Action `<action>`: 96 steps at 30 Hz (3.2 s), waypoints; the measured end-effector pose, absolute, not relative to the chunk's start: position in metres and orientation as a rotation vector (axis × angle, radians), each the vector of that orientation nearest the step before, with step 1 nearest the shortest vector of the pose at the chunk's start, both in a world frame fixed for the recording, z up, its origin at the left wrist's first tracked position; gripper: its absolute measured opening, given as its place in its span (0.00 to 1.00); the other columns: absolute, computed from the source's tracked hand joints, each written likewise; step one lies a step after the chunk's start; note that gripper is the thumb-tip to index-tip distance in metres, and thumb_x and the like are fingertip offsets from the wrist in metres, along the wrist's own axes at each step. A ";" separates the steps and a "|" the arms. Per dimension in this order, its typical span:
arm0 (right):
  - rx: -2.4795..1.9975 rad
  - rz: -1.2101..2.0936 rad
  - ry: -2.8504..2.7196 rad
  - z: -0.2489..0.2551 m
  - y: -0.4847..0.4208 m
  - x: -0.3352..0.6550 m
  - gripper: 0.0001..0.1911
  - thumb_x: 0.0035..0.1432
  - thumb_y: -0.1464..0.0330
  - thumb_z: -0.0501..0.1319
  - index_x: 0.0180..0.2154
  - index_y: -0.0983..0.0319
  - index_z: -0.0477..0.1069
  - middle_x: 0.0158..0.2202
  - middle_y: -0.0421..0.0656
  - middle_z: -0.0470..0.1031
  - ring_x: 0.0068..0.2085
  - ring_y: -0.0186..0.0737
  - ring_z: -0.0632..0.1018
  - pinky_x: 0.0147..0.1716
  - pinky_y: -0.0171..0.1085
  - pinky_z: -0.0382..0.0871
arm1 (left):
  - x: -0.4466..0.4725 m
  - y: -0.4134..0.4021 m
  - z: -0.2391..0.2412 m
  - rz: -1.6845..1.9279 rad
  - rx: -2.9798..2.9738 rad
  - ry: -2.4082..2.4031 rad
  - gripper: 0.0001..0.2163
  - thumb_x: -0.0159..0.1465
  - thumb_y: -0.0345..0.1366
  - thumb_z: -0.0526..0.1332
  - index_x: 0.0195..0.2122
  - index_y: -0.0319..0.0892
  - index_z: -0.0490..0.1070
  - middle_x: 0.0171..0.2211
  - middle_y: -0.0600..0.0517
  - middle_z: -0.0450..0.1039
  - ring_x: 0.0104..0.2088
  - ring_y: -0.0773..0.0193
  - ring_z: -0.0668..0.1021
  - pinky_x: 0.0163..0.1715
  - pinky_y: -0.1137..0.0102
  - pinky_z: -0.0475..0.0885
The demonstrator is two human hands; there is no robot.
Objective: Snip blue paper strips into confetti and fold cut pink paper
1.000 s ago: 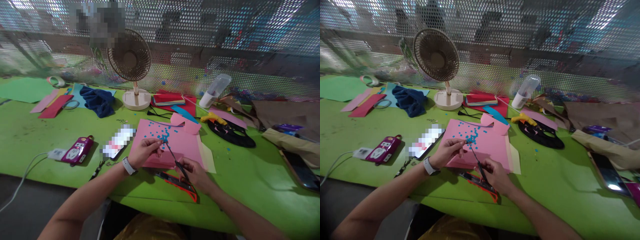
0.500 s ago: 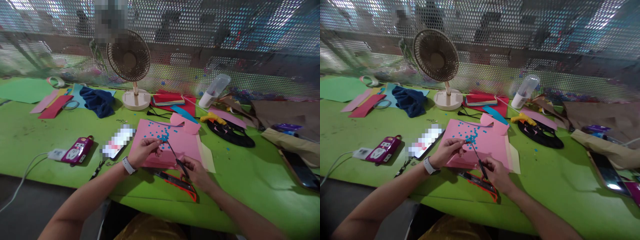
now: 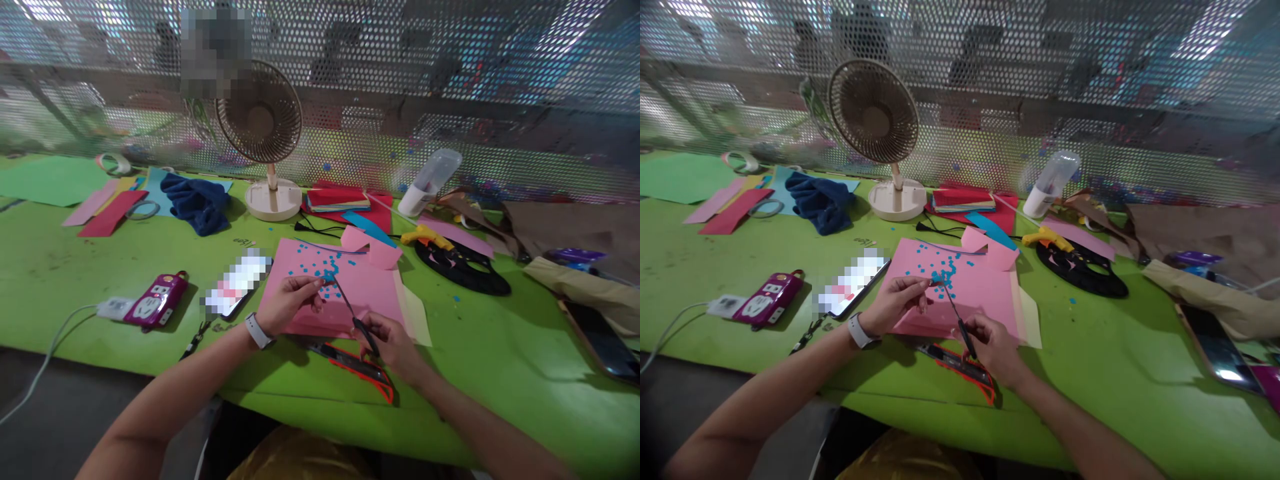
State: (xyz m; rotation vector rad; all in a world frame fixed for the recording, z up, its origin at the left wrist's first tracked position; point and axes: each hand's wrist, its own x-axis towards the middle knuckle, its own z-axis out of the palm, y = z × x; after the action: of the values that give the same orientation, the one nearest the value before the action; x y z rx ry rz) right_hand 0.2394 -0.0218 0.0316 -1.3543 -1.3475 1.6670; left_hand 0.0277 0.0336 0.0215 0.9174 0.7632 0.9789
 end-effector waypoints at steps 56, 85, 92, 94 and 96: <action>-1.362 1.653 -1.342 0.028 -0.024 0.239 0.25 0.43 0.48 0.68 0.25 0.61 0.63 0.21 0.35 0.65 0.22 0.31 0.70 0.22 0.33 0.63 | 0.031 0.032 0.026 1.009 0.879 0.783 0.13 0.56 0.43 0.67 0.34 0.37 0.76 0.20 0.52 0.74 0.19 0.71 0.73 0.26 0.73 0.69; -1.391 1.684 -1.371 0.024 -0.026 0.239 0.25 0.45 0.47 0.66 0.27 0.60 0.62 0.20 0.34 0.63 0.21 0.30 0.66 0.21 0.32 0.60 | 0.033 0.028 0.025 0.941 0.861 0.793 0.17 0.55 0.44 0.68 0.37 0.35 0.78 0.19 0.52 0.73 0.20 0.71 0.73 0.27 0.74 0.69; -1.402 1.689 -1.348 0.028 -0.025 0.236 0.27 0.42 0.46 0.67 0.25 0.61 0.61 0.20 0.34 0.62 0.22 0.31 0.68 0.21 0.32 0.60 | 0.034 0.028 0.024 0.940 0.867 0.791 0.16 0.56 0.44 0.67 0.38 0.35 0.78 0.19 0.52 0.73 0.21 0.71 0.73 0.28 0.74 0.69; -1.396 1.688 -1.353 0.029 -0.025 0.236 0.27 0.41 0.46 0.67 0.25 0.61 0.60 0.20 0.34 0.62 0.21 0.30 0.67 0.20 0.32 0.59 | 0.034 0.027 0.024 0.941 0.864 0.792 0.16 0.56 0.44 0.67 0.38 0.35 0.78 0.19 0.52 0.73 0.21 0.71 0.73 0.28 0.74 0.68; -1.392 1.685 -1.372 0.029 -0.025 0.236 0.27 0.43 0.46 0.66 0.26 0.61 0.61 0.20 0.34 0.62 0.22 0.30 0.67 0.20 0.31 0.59 | 0.035 0.027 0.025 0.944 0.859 0.796 0.16 0.56 0.44 0.67 0.36 0.35 0.78 0.19 0.52 0.73 0.21 0.71 0.73 0.29 0.74 0.69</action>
State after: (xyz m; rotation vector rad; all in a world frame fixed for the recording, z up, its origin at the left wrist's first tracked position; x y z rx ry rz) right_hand 0.2359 -0.0249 0.0286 -1.3921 -1.3724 1.6846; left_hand 0.0345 0.0272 0.0246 0.8591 0.7961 0.9444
